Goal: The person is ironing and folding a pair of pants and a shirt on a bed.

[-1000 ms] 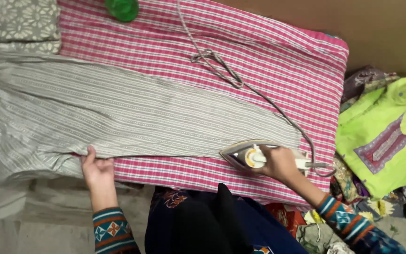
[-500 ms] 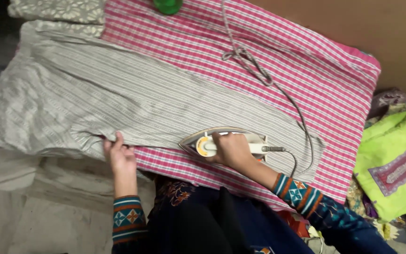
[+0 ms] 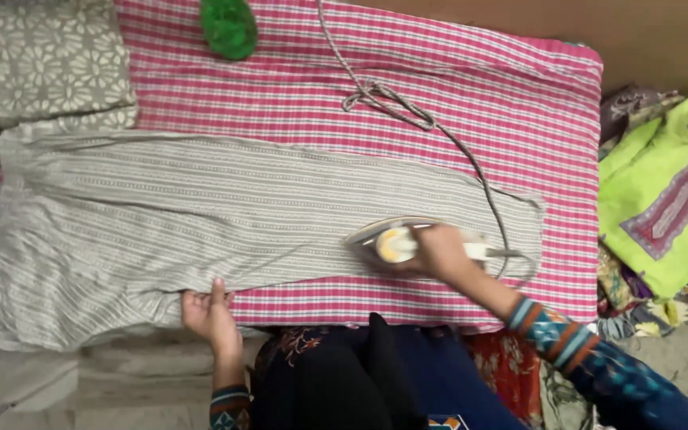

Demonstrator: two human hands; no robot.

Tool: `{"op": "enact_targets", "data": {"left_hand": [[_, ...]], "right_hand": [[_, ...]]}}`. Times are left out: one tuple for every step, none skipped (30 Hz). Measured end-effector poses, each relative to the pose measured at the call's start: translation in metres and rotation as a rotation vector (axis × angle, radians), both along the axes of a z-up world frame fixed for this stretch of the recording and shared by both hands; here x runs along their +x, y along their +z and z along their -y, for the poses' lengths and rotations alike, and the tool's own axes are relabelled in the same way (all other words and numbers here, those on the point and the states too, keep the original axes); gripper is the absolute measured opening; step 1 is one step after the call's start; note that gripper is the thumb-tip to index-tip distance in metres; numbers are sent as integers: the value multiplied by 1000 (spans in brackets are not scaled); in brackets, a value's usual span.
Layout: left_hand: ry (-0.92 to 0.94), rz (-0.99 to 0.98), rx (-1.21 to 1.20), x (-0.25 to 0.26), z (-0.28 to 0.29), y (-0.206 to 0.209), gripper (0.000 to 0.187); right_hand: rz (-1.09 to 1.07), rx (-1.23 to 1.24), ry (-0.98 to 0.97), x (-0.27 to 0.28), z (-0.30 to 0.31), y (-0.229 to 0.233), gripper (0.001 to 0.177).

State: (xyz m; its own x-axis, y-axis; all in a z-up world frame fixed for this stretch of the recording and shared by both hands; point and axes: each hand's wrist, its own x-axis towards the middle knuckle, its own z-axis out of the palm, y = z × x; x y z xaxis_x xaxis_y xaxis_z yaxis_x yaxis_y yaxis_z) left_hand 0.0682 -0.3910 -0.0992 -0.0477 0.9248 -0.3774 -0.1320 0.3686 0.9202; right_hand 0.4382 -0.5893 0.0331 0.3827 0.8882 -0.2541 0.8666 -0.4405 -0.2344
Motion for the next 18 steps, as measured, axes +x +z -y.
{"op": "enact_targets", "data": {"left_hand": [[-10,-1,4,-1,-1,-3,19],[-11,-14,13,-3,-1,-5,19],[-11,-27,21,-4,0,-7,19],[-23,-29,21,-4,1,-4,19],[-31,-35,26,-3,2,0,20],[-39,-39,32,-1,2,3,20],[-51,-39,35,-1,0,4,20],[-68,-53,46,-1,-1,6,21],[-84,-67,58,-1,-2,9,22],[-101,-61,58,-7,-8,18,22],[-281,-276,11,-12,-14,27,19],[-458,-488,-30,-14,-22,35,29],[-472,-480,-22,-18,-37,37,29],[-691,-667,-152,-21,-51,38,43],[-909,-854,-284,-25,-66,38,59],[-911,-854,-280,-15,-72,53,59],[-968,-898,-248,-5,-79,68,61],[-1023,-942,-216,6,-86,81,64]], "right_hand": [[-1,4,-10,23,15,-3,86],[93,-2,-139,45,32,-7,85],[186,-10,-268,67,49,-11,85],[184,-11,-280,84,56,-4,85],[215,9,-391,101,64,3,80],[247,31,-503,119,71,10,76],[247,32,-515,140,77,4,76],[266,43,-583,158,86,-2,73],[285,53,-651,177,95,-7,69],[291,52,-668,179,104,-8,69],[256,104,-680,181,112,-9,67],[224,161,-690,186,118,-9,64],[234,165,-705,177,120,0,64],[219,147,-650,170,119,8,64],[203,129,-596,163,118,15,63],[204,131,-600,157,137,8,63],[197,57,-446,152,154,0,67],[189,-18,-292,148,171,-8,72]]}}
